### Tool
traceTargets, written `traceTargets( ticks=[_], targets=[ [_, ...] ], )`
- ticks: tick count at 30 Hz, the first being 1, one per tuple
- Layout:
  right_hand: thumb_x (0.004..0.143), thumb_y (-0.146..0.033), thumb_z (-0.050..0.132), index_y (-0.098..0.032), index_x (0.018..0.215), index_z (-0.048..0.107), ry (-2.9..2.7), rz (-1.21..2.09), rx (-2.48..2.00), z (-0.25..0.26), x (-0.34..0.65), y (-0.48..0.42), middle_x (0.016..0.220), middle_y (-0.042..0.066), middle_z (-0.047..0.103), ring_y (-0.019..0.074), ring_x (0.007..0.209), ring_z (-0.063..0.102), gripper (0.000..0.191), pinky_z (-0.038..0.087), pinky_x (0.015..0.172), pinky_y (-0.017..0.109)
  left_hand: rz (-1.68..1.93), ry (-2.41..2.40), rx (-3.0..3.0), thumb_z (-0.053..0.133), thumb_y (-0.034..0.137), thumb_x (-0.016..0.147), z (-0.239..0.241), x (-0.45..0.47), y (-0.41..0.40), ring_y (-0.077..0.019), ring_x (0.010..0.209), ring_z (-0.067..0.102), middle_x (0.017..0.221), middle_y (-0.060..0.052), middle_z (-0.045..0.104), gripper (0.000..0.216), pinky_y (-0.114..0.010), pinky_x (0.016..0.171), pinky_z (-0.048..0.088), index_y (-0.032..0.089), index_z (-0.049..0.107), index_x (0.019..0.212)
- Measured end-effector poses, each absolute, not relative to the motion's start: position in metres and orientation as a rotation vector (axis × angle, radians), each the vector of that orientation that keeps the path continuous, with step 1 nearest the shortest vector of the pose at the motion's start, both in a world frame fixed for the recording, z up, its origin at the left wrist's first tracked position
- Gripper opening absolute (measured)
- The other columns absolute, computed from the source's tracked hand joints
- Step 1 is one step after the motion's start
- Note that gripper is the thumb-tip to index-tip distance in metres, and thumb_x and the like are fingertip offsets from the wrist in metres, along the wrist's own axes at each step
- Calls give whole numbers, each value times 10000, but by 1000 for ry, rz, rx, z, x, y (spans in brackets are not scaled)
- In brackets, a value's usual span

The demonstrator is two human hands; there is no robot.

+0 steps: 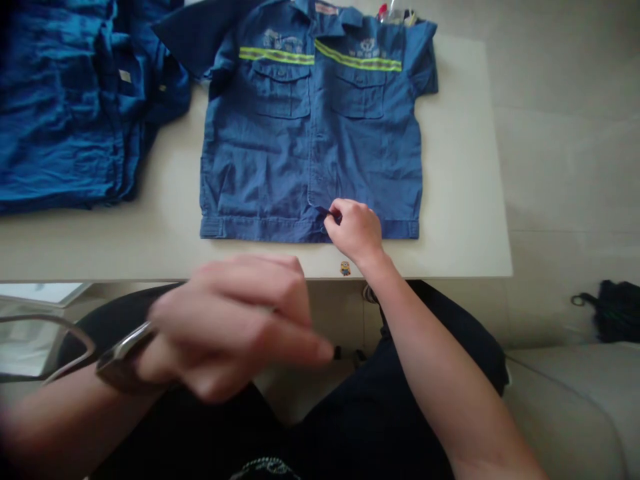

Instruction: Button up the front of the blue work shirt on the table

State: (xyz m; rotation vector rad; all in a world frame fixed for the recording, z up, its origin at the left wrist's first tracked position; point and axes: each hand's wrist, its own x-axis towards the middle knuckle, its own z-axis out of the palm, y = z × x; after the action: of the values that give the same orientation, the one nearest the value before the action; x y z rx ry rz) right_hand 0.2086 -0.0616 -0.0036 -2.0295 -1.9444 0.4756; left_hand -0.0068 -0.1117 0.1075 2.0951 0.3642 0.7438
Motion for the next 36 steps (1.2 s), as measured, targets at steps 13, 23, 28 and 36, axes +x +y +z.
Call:
traceTargets(
  ticks=[13,23,28,36],
  targets=[
    [874,-254,616,-231,860,760,-1838,447,-2036,4,210,-60,861,49,772,231,802,700,146,479,741,317,104,1138,2231,532,325,1017,23,12,-42,-231,888,737,961,-92,805,313,-302,777,492,239,833,1004],
    [871,-238,621,-235,853,753,-1830,475,-2006,4,211,-58,868,46,770,230,800,692,133,469,740,319,138,1362,1801,693,348,887,5,38,-58,-245,767,734,855,-100,779,171,-315,710,526,199,773,862],
    [868,-233,624,-234,841,747,-1835,470,-1983,3,211,-59,851,45,767,229,785,686,126,462,720,319,224,1199,751,494,257,952,-12,69,-95,-174,558,699,965,-158,780,206,-273,526,523,133,637,871],
    [855,-205,585,-223,752,662,-1811,383,-1895,1,211,-59,818,51,733,228,784,654,130,461,747,327,603,1118,333,575,241,921,-18,80,-119,-137,536,683,990,-141,779,278,-245,548,531,143,526,1177]
  ],
)
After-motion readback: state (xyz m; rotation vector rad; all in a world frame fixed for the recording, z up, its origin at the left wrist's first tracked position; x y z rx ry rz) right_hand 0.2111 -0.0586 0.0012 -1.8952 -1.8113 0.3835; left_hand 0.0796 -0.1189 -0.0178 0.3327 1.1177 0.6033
